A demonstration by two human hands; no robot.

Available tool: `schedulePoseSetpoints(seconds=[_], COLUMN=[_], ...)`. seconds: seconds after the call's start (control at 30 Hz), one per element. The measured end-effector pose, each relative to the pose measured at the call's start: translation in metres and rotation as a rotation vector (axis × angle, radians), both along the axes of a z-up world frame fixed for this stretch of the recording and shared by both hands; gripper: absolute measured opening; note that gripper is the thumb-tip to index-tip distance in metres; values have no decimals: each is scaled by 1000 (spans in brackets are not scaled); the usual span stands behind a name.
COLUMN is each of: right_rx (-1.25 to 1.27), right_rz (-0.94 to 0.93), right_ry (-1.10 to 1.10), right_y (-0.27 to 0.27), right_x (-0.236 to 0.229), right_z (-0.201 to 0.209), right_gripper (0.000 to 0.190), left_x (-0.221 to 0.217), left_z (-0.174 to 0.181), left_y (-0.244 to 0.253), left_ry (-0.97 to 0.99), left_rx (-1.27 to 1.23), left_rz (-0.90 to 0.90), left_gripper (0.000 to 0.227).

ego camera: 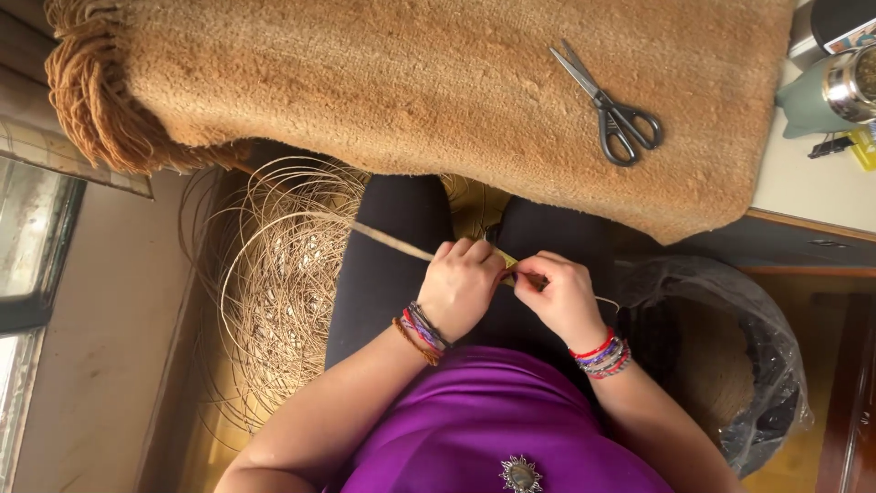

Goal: Measuring and cutting wicker strips to specific lengths using a tape measure and scissors

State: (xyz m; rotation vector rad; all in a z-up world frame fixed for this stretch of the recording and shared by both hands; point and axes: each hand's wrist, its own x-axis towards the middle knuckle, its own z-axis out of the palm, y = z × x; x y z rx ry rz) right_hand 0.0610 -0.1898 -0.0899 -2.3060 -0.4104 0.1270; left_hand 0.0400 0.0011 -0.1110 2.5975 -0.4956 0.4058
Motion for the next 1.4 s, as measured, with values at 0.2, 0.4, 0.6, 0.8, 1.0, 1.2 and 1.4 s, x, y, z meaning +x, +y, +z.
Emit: schedulePoseSetpoints(seconds=[0.2, 0.4, 0.6, 0.8, 1.0, 1.2, 1.4], right_rx=[42, 228, 99, -250, -657, -639, 266], right_rz=[-79, -42, -94, -190, -210, -243, -18], right_ry=[39, 143, -104, -523, -547, -437, 520], right_y=[12, 10, -17, -32, -48, -52, -36], right_x=[-14, -5, 29, 95, 144, 129, 31], right_z=[11, 64, 74, 82, 54, 64, 124], right_gripper=[13, 18, 25, 22, 51, 53, 37], left_x=[-10, -8, 12, 32, 47, 50, 35], left_z=[27, 75, 100, 110, 130, 129, 129], left_y=[-1, 17, 30, 34, 39, 49, 57], left_ry=[31, 30, 58, 103, 124, 156, 382], left_rx=[16, 6, -87, -126, -157, -328, -488], left_rz=[-3, -16, 75, 125, 177, 223, 162], left_gripper=[24, 15, 5, 7, 8, 6, 10])
